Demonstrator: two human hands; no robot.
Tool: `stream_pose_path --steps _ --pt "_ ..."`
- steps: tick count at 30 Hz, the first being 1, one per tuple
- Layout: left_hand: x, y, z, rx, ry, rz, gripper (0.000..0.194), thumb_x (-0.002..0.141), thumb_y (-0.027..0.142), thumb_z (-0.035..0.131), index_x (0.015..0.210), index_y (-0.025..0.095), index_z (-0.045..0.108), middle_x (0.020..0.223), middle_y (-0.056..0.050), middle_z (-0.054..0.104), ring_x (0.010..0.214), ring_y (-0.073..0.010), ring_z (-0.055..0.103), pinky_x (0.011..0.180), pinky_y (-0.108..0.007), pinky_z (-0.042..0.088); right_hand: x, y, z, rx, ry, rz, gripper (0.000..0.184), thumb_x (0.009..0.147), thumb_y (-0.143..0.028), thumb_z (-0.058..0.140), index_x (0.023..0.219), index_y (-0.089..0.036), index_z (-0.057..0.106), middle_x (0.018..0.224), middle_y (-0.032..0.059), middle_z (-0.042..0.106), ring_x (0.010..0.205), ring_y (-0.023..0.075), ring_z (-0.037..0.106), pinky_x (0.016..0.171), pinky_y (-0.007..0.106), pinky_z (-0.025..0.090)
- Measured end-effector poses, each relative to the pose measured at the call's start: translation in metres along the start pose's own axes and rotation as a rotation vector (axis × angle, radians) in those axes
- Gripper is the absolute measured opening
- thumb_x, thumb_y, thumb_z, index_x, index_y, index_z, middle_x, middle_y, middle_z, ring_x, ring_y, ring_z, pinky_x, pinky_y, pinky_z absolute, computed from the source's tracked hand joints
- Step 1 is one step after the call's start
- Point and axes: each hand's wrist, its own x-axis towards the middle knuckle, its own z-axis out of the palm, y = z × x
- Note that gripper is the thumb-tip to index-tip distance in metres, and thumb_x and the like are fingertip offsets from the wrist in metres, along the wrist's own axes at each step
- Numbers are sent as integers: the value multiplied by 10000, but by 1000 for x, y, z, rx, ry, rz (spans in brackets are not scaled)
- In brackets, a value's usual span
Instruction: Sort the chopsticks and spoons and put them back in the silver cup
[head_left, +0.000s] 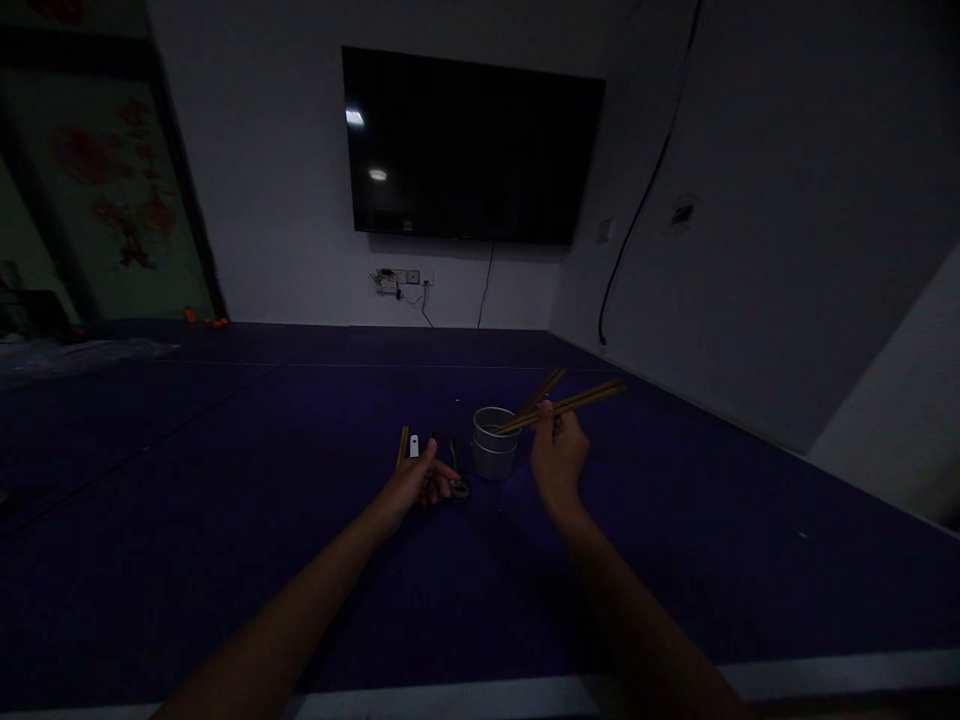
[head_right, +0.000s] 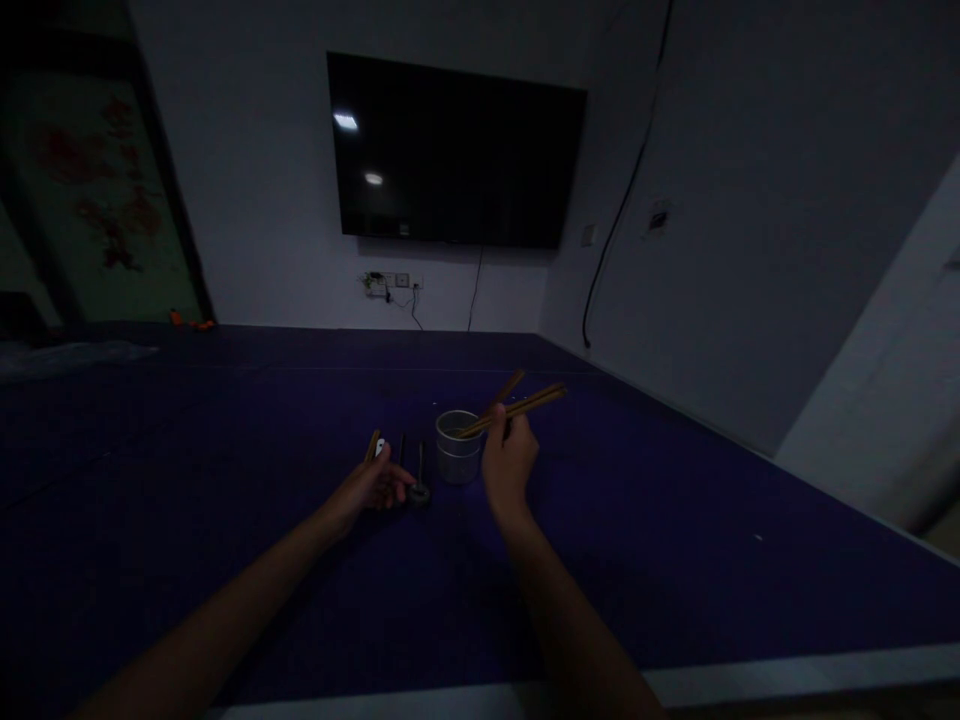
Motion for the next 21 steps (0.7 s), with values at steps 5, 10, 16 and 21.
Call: stream_pose_path --steps 5,10,16,21 --pt "1 -1 -1 -15 -9 -9 791 755 828 311 705 136 691 558 -27 603 466 -88 475 469 -213 265 1 7 3 -37 -73 -21 500 915 -593 357 802 -172 603 697 60 638 631 195 569 598 296 376" --pt "2 0 -1 -25 -20 -13 796 763 825 297 719 137 695 573 -28 615 459 -84 474 471 -216 270 1 15 5 -99 -149 -49 518 920 -579 344 806 -158 624 684 70 639 615 200 566 584 295 358" --pt "5 -3 -3 10 -29 -12 831 777 826 244 755 133 702 590 -44 630 475 -95 493 479 -217 296 1 23 8 -117 -221 -69 516 903 -586 364 796 -157 629 710 92 662 637 209 593 584 295 370" --pt "5 -4 -5 36 -29 -14 853 780 828 214 820 135 711 621 -52 643 511 -109 522 506 -225 323 4 28 11 -43 -208 19 494 815 -635 490 759 -163 624 640 59 642 572 188 574 538 280 381"
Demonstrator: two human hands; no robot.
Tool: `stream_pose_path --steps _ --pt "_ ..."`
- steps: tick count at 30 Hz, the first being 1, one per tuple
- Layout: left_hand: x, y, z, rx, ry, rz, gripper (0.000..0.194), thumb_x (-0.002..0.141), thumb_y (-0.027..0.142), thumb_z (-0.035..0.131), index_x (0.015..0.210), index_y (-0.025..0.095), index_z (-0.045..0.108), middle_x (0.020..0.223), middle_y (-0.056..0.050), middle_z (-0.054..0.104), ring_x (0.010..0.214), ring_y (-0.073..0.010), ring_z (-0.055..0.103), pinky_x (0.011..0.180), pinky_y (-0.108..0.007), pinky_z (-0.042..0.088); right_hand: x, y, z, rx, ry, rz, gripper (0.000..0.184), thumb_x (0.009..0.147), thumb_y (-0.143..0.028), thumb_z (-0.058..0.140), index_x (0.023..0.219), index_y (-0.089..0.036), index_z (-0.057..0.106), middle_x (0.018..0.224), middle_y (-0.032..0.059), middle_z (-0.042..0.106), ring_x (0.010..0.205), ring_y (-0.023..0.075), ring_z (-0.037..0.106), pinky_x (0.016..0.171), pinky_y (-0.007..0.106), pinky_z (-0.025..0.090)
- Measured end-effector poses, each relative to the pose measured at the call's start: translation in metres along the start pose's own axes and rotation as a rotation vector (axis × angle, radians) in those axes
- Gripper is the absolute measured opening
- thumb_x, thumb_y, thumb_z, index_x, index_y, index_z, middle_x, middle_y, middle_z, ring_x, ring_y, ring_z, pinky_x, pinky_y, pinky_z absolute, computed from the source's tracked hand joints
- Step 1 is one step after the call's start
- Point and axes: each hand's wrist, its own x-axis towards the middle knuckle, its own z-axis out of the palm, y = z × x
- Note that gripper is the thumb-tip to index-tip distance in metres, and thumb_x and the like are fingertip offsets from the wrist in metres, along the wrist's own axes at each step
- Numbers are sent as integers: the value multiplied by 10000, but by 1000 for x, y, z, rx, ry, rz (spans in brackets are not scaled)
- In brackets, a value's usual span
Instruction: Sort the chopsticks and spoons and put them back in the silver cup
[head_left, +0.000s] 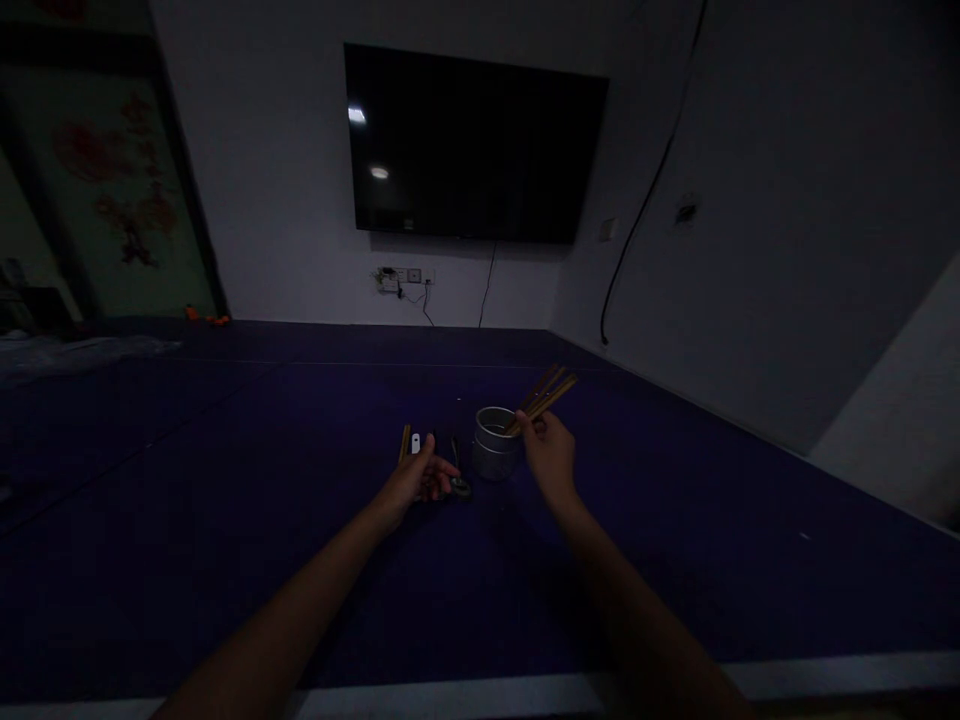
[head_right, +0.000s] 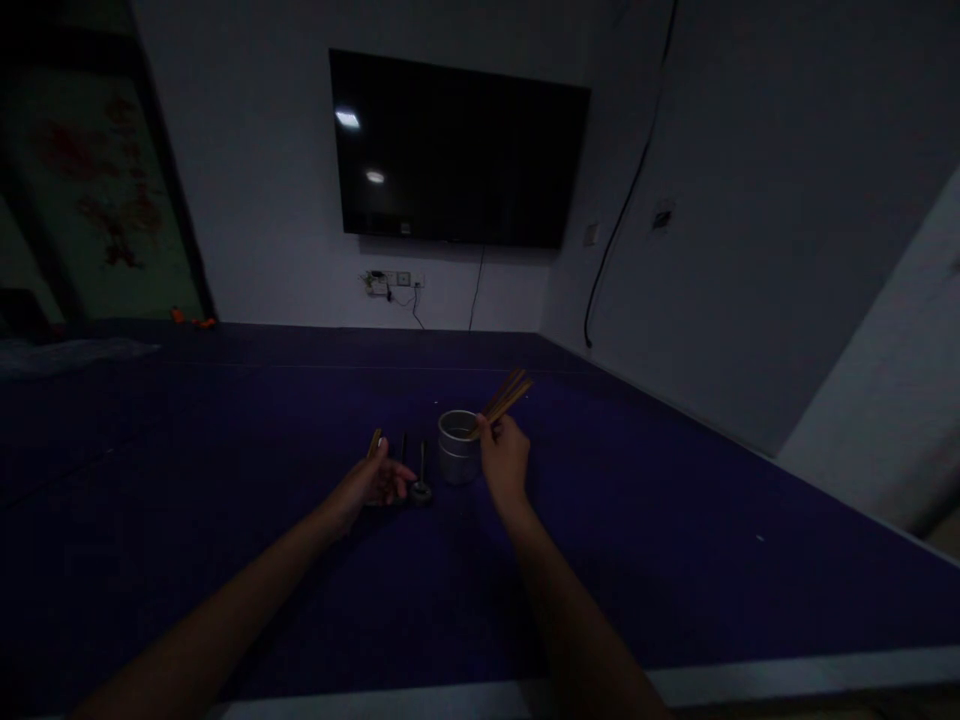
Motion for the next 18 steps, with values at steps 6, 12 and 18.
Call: stream_pose_path --steps 6,12,18 --pt "-1 3 2 9 10 -1 877 767 842 176 807 144 706 605 -47 629 501 -107 505 503 -226 304 -1 4 4 150 88 89 558 691 -685 625 843 -149 638 630 35 628 558 179 572 524 275 415" --pt "-4 8 3 -43 42 24 842 767 834 218 739 138 692 574 -35 599 479 -96 491 486 -217 299 -3 4 2 63 49 20 572 838 -659 451 807 -136 681 677 68 670 599 187 579 566 279 400" --pt "-3 10 -5 -112 265 173 789 773 812 284 683 137 681 506 -20 540 424 -86 434 451 -220 298 -5 4 -2 -151 17 -4 615 922 -589 313 802 -142 719 682 91 689 604 214 586 579 292 378"
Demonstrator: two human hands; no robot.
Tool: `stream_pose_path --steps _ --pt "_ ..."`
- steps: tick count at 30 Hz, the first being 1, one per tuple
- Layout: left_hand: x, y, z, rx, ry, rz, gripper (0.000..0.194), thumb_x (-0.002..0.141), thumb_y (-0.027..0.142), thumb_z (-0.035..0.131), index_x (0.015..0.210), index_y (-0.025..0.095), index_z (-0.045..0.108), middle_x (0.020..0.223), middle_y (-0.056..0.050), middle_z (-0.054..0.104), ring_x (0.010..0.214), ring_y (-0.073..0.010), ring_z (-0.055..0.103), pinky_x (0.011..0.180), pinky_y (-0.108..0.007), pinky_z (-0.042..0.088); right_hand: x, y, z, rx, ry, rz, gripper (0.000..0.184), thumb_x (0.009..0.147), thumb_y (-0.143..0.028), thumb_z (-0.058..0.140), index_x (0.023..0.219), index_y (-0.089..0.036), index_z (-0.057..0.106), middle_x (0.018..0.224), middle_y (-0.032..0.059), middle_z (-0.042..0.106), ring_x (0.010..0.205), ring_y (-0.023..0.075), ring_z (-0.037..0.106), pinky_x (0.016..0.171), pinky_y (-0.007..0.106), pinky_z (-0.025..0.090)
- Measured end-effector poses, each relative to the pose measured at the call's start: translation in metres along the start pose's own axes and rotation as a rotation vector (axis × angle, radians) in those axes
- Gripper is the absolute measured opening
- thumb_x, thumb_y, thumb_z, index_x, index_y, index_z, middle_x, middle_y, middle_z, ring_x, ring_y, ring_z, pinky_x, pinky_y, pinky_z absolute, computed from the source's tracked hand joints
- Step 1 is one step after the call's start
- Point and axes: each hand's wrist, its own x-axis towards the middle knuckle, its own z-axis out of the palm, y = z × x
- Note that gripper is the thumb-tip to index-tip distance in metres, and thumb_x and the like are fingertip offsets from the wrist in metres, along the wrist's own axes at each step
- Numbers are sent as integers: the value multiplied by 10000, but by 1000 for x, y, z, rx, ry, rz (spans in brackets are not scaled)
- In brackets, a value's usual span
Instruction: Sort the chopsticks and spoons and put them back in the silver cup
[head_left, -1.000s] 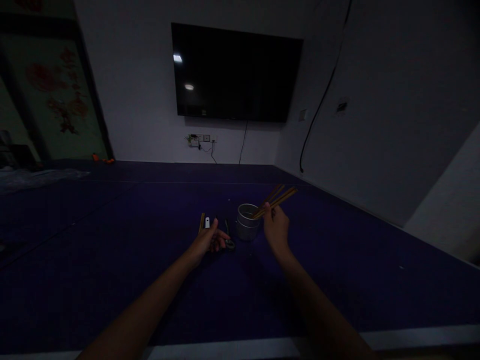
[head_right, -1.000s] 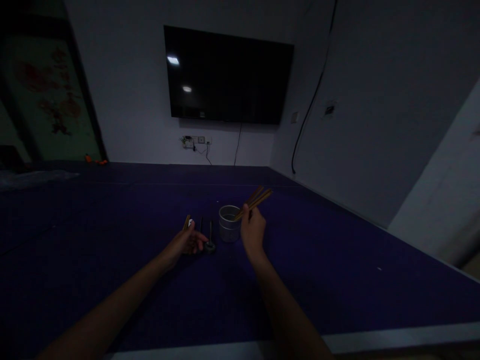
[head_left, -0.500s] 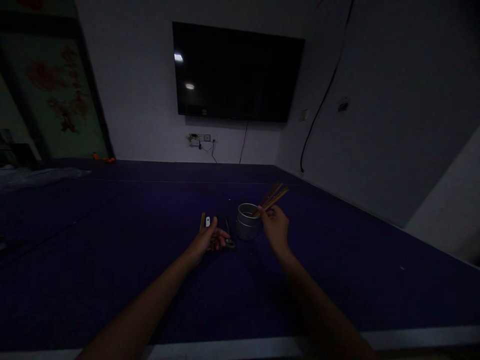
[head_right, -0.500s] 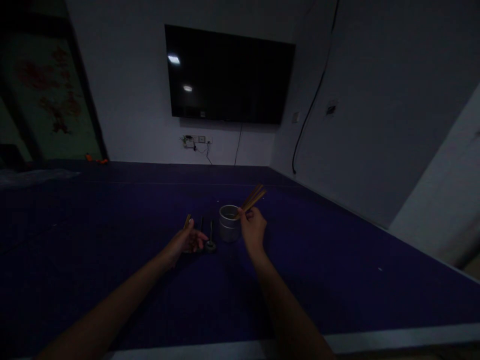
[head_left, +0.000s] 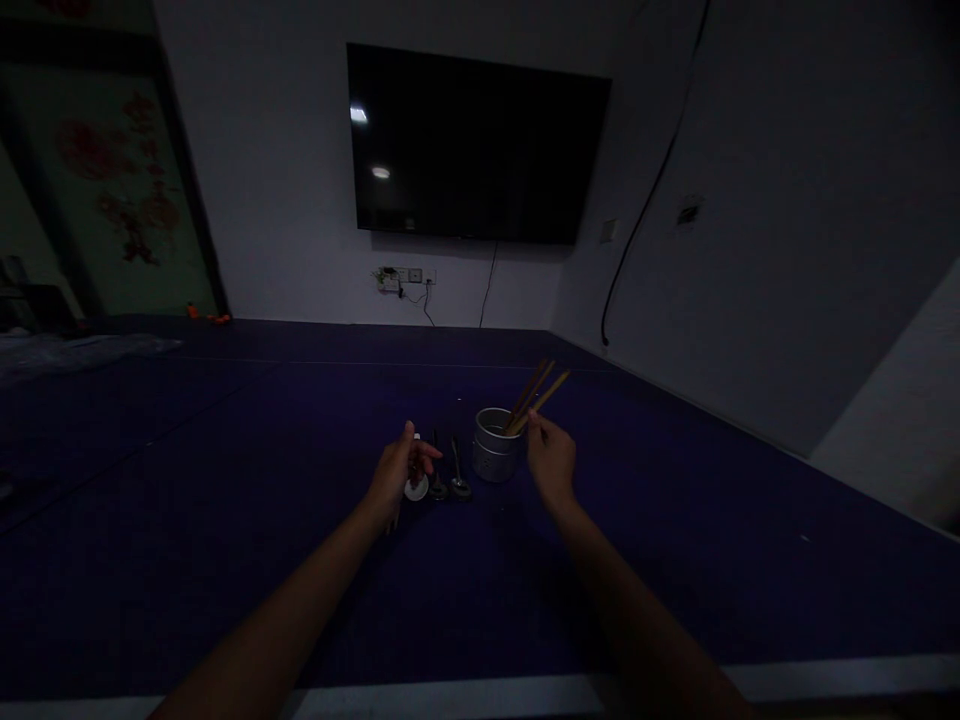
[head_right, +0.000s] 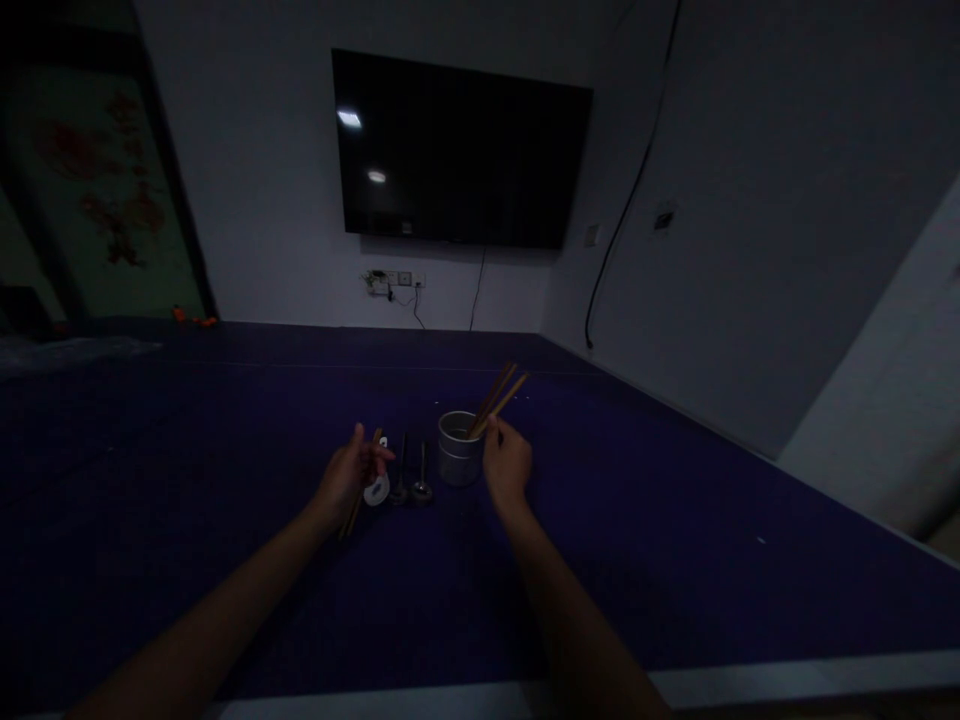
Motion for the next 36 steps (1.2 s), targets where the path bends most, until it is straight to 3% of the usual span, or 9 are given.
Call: stream_pose_path --steps 6,11,19,22,26,29,31,33,36 --pt "3 2 -11 -136 196 40 758 737 831 345 611 144 641 461 -1 494 418 -90 439 439 -212 317 1 4 5 -69 -114 19 564 944 -517 294 913 -159 728 812 126 722 757 234 643 644 288 415" --pt "8 0 -20 -144 357 49 731 737 820 337 561 159 593 454 -2 473 412 -88 415 427 -210 288 1 6 6 -86 -188 37 579 951 -526 262 960 -171 719 837 115 726 757 227 647 648 288 420" --pt "20 -14 -34 32 505 144 719 751 813 316 559 176 588 479 -16 492 463 -128 469 472 -245 331 0 3 5 -93 -195 88 639 931 -619 256 940 -186 726 834 110 720 783 234 647 669 295 419" --pt "25 -22 -40 212 550 187 671 813 737 310 558 179 582 503 -25 525 513 -149 514 514 -256 354 -2 -1 2 -79 -116 108 653 924 -628 251 978 -177 719 850 120 717 786 244 640 676 308 410" --pt "24 -24 -43 611 528 151 473 862 539 415 617 184 610 598 -31 614 607 -165 576 552 -250 345 -3 -10 -8 16 226 121 635 928 -594 246 1081 -134 656 921 142 702 826 251 626 709 321 411" --pt "19 -18 -41 857 470 75 340 866 445 471 738 192 658 751 -54 692 712 -178 627 572 -247 338 -8 -20 -13 61 306 -19 571 941 -552 247 1007 -143 640 888 128 685 804 233 612 717 318 419" --pt "15 -14 -37 956 405 50 288 860 425 504 830 197 676 825 -64 711 771 -186 647 581 -245 342 -17 -27 -11 57 189 -206 524 954 -509 254 884 -170 648 835 112 679 792 220 611 729 315 428" --pt "12 -10 -34 1031 343 27 258 844 413 544 895 200 679 856 -65 718 809 -192 655 589 -242 347 -28 -35 -4 14 -34 -397 492 969 -458 279 797 -192 656 771 93 669 763 200 611 724 301 431" --pt "11 -9 -31 1103 283 -4 245 832 390 578 952 198 672 878 -66 722 837 -196 660 599 -243 351 -45 -45 9 -37 -361 -627 433 984 -394 331 829 -196 683 823 87 686 778 172 623 721 273 436"
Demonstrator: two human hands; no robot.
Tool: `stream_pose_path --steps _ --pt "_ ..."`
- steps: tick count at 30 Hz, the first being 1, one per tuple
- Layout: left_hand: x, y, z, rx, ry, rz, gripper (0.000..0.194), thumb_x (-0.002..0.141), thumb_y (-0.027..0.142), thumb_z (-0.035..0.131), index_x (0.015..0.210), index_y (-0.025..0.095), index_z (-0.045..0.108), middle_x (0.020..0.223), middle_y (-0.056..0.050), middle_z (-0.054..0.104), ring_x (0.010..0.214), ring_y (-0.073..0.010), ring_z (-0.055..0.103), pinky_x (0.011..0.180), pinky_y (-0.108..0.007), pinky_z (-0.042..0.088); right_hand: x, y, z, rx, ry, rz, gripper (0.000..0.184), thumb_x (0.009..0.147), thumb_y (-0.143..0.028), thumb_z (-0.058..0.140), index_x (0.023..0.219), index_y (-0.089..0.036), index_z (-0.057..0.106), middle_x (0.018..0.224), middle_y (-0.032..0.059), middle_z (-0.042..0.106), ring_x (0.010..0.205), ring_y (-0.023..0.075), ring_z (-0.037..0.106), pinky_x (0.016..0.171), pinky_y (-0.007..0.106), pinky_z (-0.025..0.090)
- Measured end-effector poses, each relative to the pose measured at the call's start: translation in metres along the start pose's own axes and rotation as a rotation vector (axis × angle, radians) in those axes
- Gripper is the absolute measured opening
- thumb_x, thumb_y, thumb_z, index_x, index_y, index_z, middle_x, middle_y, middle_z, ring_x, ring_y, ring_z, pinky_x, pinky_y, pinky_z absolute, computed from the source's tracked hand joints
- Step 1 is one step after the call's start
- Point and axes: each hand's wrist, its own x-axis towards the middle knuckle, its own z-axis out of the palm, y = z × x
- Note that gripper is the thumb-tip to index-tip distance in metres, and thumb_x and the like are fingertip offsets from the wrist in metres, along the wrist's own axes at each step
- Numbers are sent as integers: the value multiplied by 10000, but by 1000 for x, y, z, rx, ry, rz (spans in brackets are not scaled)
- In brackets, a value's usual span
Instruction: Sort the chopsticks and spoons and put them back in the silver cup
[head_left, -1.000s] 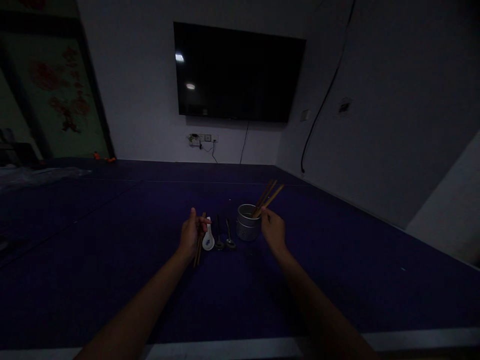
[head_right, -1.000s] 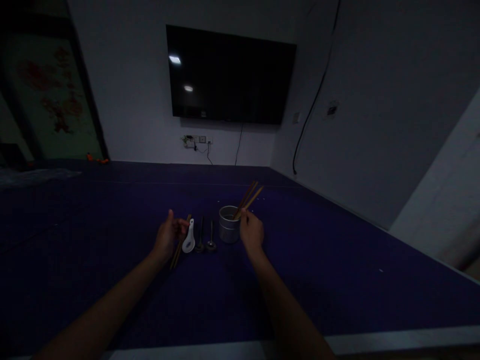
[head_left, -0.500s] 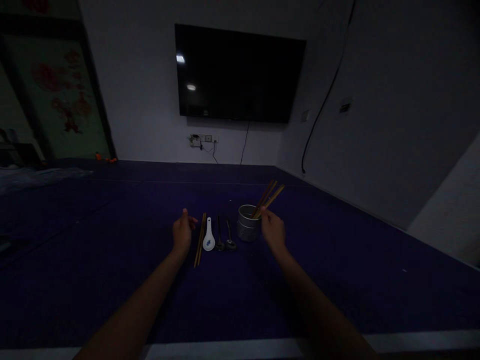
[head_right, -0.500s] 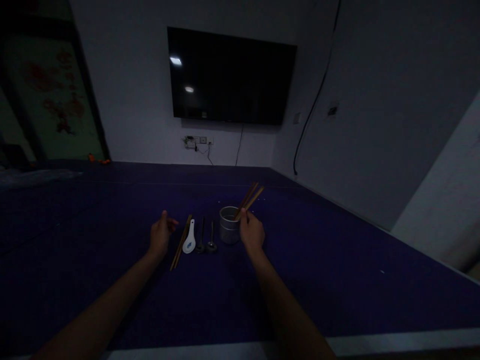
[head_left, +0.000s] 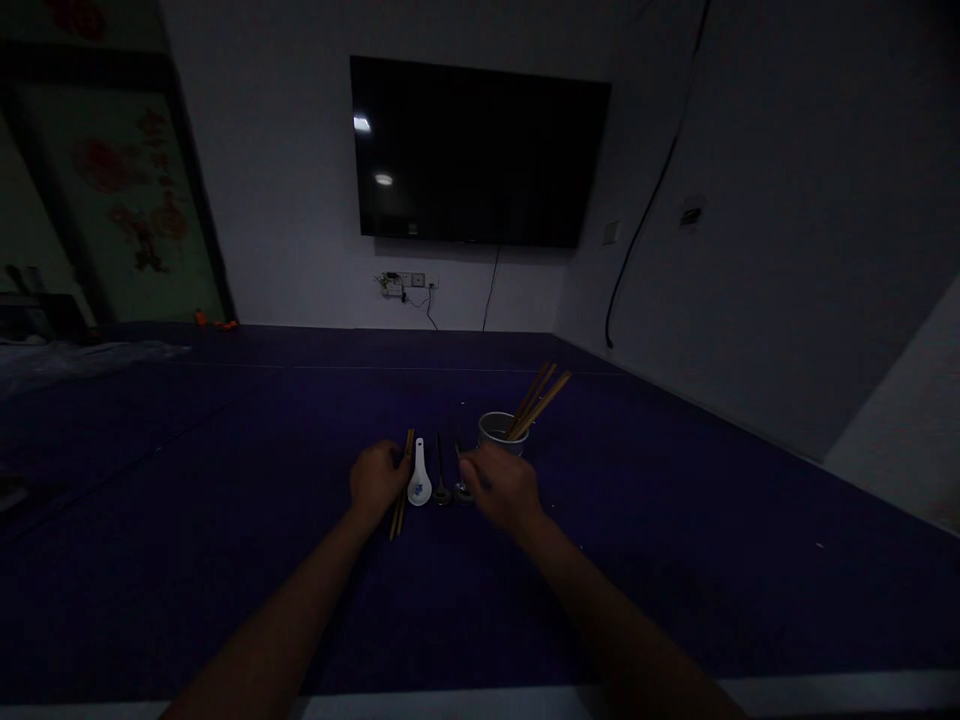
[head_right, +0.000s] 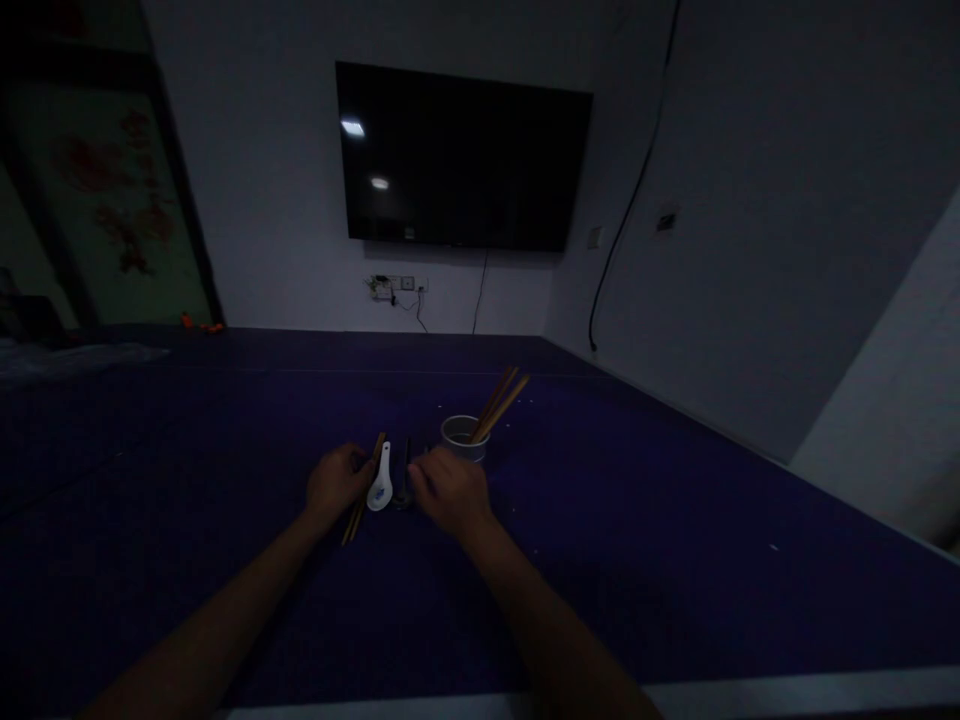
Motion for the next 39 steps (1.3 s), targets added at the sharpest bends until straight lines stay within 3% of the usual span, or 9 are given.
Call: stream_pose_path --steps 4,8,19,39 --pt "1 -1 2 16 -24 19 248 842 367 570 984 189 668 912 -77 724 841 -194 663 613 -246 362 -2 -13 14 -12 -297 -85 322 977 -382 425 954 -210 696 941 65 703 824 151 644 674 237 442" --pt "1 -3 3 13 -32 32 273 841 349 561 1023 178 670 912 -84 725 830 -192 668 625 -247 377 -3 -15 15 -27 -421 -104 300 974 -361 450 950 -209 708 935 48 715 831 149 660 660 230 438" --pt "3 -3 5 5 -68 20 324 843 340 559 1127 215 648 936 -72 739 846 -189 685 607 -238 372 -3 -10 18 6 -471 -29 270 957 -341 487 976 -227 730 944 39 735 850 163 679 669 235 432" --pt "4 -2 4 143 -46 57 237 836 364 538 951 226 692 910 -79 743 918 -230 671 676 -271 370 -3 -11 20 7 -505 -45 268 957 -323 486 958 -215 731 935 47 739 855 177 680 682 251 429"
